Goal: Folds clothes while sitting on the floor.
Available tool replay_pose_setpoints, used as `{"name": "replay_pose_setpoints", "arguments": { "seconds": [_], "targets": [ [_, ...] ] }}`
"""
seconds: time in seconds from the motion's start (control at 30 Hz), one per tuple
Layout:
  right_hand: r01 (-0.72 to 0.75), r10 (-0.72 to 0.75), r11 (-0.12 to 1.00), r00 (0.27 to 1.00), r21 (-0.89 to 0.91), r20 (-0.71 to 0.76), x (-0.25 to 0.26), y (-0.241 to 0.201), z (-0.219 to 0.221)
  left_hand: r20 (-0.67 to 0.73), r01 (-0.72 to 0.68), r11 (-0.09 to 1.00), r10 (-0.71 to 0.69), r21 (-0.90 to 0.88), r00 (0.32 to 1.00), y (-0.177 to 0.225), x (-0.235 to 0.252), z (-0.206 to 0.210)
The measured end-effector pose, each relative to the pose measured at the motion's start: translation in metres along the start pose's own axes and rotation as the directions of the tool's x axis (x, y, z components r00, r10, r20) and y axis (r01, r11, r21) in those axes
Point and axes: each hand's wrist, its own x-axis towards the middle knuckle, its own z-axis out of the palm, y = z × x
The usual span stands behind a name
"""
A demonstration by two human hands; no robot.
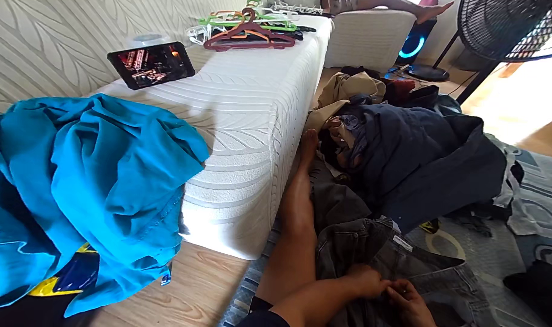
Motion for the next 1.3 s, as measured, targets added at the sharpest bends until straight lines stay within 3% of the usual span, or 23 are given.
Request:
{"name": "replay_pose_setpoints", "arguments": {
  "seconds": [1.17, 1.23, 1.27, 1.3],
  "targets": [
    [-0.034, 0.035, 0.999, 0.999, 0.019, -0.028, 0.0, -0.001, 0.001, 0.002, -0.034, 0.999, 0.034, 0.012, 0.999, -0.004, 0.0, 0.0],
    [-0.032, 0.032, 0.999, 0.999, 0.02, -0.023, -0.001, -0.001, 0.001, -0.035, -0.041, 0.999, 0.042, 0.015, 0.998, 0.011, -0.029, -0.016],
    [-0.031, 0.031, 0.999, 0.999, 0.019, -0.02, -0.001, -0.002, 0.002, -0.007, 0.032, 0.999, -0.032, 0.004, 0.999, 0.037, -0.061, -0.04],
    [-0.03, 0.03, 0.999, 0.999, 0.025, -0.02, -0.001, -0.002, 0.002, 0.058, 0.198, 0.979, -0.196, -0.037, 0.979, 0.076, -0.098, -0.072]
  ]
}}
